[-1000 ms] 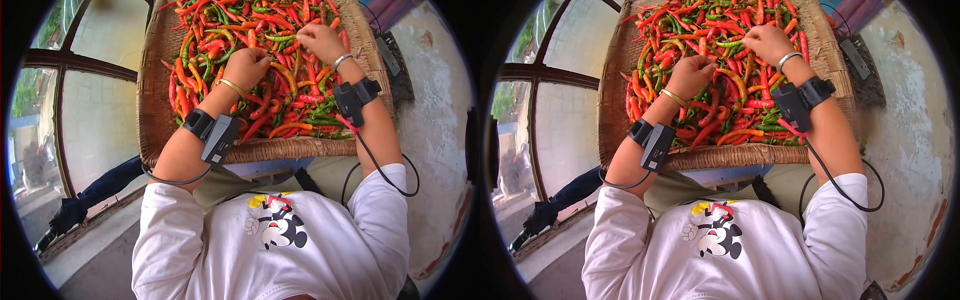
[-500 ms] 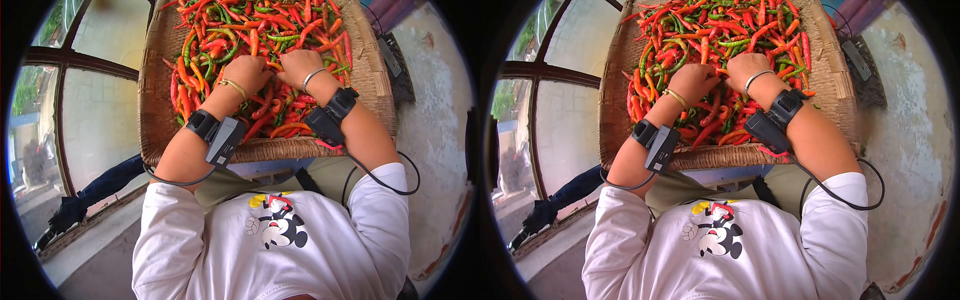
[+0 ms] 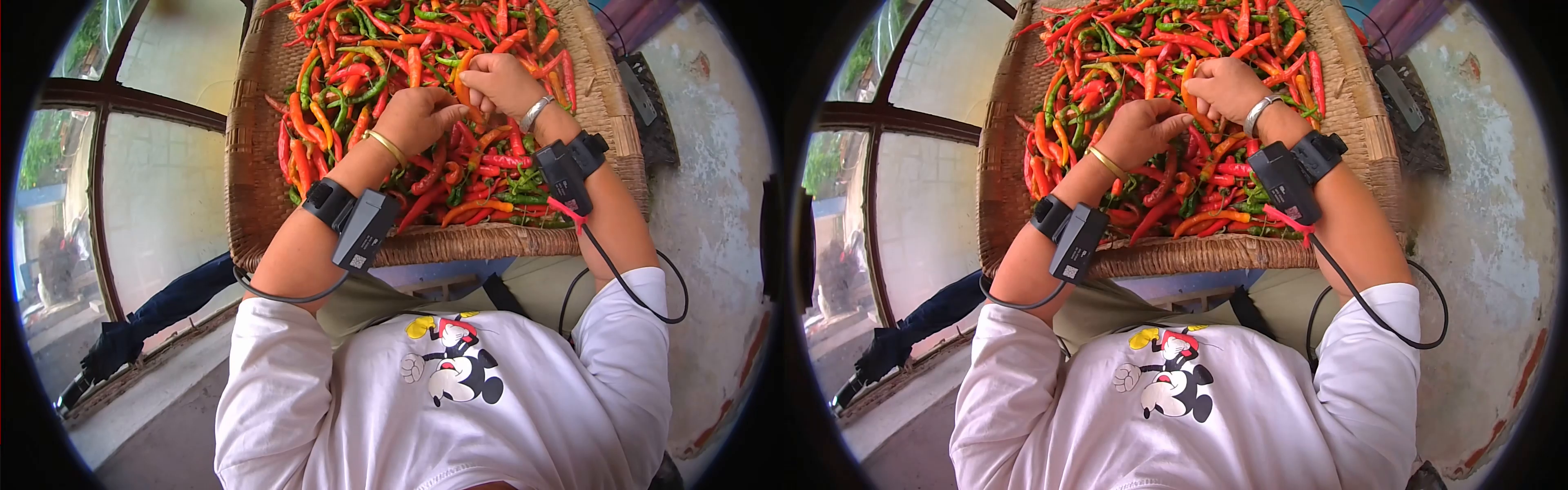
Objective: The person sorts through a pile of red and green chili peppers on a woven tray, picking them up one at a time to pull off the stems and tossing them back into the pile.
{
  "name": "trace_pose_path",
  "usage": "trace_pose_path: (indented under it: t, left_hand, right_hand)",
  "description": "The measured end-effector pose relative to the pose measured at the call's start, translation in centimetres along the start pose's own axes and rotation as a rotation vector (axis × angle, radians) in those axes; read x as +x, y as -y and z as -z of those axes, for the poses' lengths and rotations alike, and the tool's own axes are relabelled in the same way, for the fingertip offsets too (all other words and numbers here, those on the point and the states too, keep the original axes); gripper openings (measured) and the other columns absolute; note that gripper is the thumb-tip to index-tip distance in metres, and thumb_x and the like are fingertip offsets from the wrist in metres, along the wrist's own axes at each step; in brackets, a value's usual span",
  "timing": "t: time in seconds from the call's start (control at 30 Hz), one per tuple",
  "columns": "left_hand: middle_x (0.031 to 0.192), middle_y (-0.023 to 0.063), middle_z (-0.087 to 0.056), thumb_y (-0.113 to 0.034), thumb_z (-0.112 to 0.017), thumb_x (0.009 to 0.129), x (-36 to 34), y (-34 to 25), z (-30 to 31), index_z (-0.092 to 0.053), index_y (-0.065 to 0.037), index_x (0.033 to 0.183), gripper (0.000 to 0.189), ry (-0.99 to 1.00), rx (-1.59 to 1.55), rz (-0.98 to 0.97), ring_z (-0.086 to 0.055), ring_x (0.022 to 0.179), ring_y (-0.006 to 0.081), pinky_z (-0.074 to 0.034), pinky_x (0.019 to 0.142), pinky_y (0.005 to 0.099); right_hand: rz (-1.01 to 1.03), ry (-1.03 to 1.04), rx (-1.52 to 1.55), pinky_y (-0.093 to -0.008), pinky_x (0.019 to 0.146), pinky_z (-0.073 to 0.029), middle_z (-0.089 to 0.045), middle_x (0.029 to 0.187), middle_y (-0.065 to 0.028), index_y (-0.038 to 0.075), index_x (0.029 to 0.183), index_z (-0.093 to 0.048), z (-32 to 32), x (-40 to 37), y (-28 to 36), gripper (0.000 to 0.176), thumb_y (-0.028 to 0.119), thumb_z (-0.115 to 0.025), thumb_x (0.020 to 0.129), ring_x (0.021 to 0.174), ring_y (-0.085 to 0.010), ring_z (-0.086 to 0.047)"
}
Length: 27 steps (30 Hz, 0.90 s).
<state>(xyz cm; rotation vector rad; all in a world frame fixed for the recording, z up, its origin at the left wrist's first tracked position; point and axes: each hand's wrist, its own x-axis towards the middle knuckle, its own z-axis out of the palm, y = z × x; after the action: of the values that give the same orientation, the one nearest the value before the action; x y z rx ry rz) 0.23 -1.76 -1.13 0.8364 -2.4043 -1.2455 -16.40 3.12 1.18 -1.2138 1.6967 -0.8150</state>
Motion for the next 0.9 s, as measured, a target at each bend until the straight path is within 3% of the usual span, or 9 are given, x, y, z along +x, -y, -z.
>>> trace_pose_path:
  t: [0.03,0.1,0.3,0.43,0.53,0.63,0.7,0.8,0.9]
  left_hand:
    - [0.066,0.0085,-0.060,-0.027,-0.059,0.079,0.0,-0.1,0.0,-0.059,0.000,0.083,0.028,0.002,0.000,-0.002,-0.057,0.058,0.0165,-0.045,0.053,0.0293]
    - [0.067,0.0020,-0.058,-0.026,-0.060,0.080,0.0,-0.4,0.0,-0.059,0.000,0.085,0.027,0.035,-0.130,0.109,-0.051,0.055,0.0073,-0.043,0.049,0.0227]
    - [0.068,-0.0027,-0.057,-0.021,-0.058,0.082,0.2,-1.0,0.7,-0.059,-0.003,0.087,0.019,0.116,-0.620,0.237,-0.044,0.051,0.0017,-0.036,0.045,0.0160]
    - [0.068,-0.0030,-0.057,-0.018,-0.057,0.082,0.4,-0.8,0.4,-0.060,-0.002,0.087,0.016,0.090,-0.708,0.184,-0.043,0.050,0.0014,-0.035,0.045,0.0158]
    - [0.068,-0.0030,-0.058,-0.016,-0.055,0.083,0.4,-0.9,0.0,-0.060,-0.002,0.085,0.015,-0.008,-0.617,0.134,-0.042,0.050,0.0013,-0.034,0.045,0.0158]
    - [0.059,0.0007,-0.055,-0.016,-0.060,0.078,0.2,-0.8,0.1,-0.058,-0.001,0.075,0.016,-0.107,-0.504,0.061,-0.049,0.046,0.0099,-0.040,0.044,0.0235]
    - [0.065,0.0059,-0.059,-0.021,-0.062,0.074,-0.1,-0.9,0.5,-0.058,-0.004,0.074,0.017,-0.243,0.106,-0.166,-0.055,0.051,0.0207,-0.044,0.047,0.0301]
    - [0.071,0.0083,-0.059,-0.025,-0.063,0.070,-0.4,-1.4,1.2,-0.058,-0.007,0.073,0.019,-0.256,0.412,-0.385,-0.056,0.060,0.0272,-0.045,0.051,0.0348]
    - [0.072,0.0082,-0.059,-0.019,-0.066,0.068,-0.6,-2.2,1.6,-0.062,-0.008,0.079,0.017,-0.239,0.427,-0.373,-0.057,0.063,0.0257,-0.046,0.055,0.0334]
  right_hand:
    - [0.013,0.015,0.170,-0.0164,0.037,-0.039,-0.055,0.058,-0.0004,0.004,0.077,-0.054,0.1,-0.2,0.0,0.020,0.022,-0.050,0.084,0.044,-0.0035,-0.050]
    - [0.024,0.011,0.325,-0.0185,0.039,-0.039,-0.055,0.059,-0.0008,0.004,0.078,-0.054,-0.1,-0.1,-0.5,0.020,0.024,-0.051,0.083,0.045,-0.0052,-0.049]
    - [0.118,0.097,1.010,-0.0210,0.051,-0.042,-0.057,0.063,-0.0009,0.006,0.083,-0.056,-0.2,0.4,-0.8,0.016,0.021,-0.049,0.085,0.054,-0.0083,-0.050]
    - [0.116,0.093,1.181,-0.0225,0.052,-0.041,-0.057,0.064,-0.0005,0.007,0.083,-0.056,0.1,0.8,-1.6,0.017,0.022,-0.050,0.085,0.056,-0.0095,-0.050]
    - [0.076,0.084,1.165,-0.0210,0.048,-0.040,-0.056,0.065,0.0001,0.007,0.083,-0.057,0.0,0.3,-0.9,0.018,0.025,-0.050,0.085,0.055,-0.0080,-0.050]
    - [0.163,0.095,0.926,-0.0205,0.040,-0.036,-0.054,0.061,0.0007,0.008,0.081,-0.057,-0.6,-0.3,0.4,0.019,0.027,-0.054,0.082,0.049,-0.0068,-0.047]
    - [0.165,0.054,0.600,-0.0193,0.039,-0.033,-0.052,0.061,0.0022,0.009,0.077,-0.056,-1.0,-0.5,0.8,0.021,0.030,-0.056,0.081,0.048,-0.0054,-0.046]
    - [0.039,0.223,0.712,-0.0186,0.037,-0.030,-0.050,0.059,0.0032,0.010,0.071,-0.054,-0.8,0.1,-0.4,0.024,0.032,-0.057,0.080,0.046,-0.0038,-0.044]
    - [-0.074,0.175,0.760,-0.0187,0.036,-0.028,-0.047,0.057,0.0038,0.010,0.067,-0.052,-0.2,-0.5,0.0,0.027,0.033,-0.058,0.079,0.045,-0.0035,-0.043]
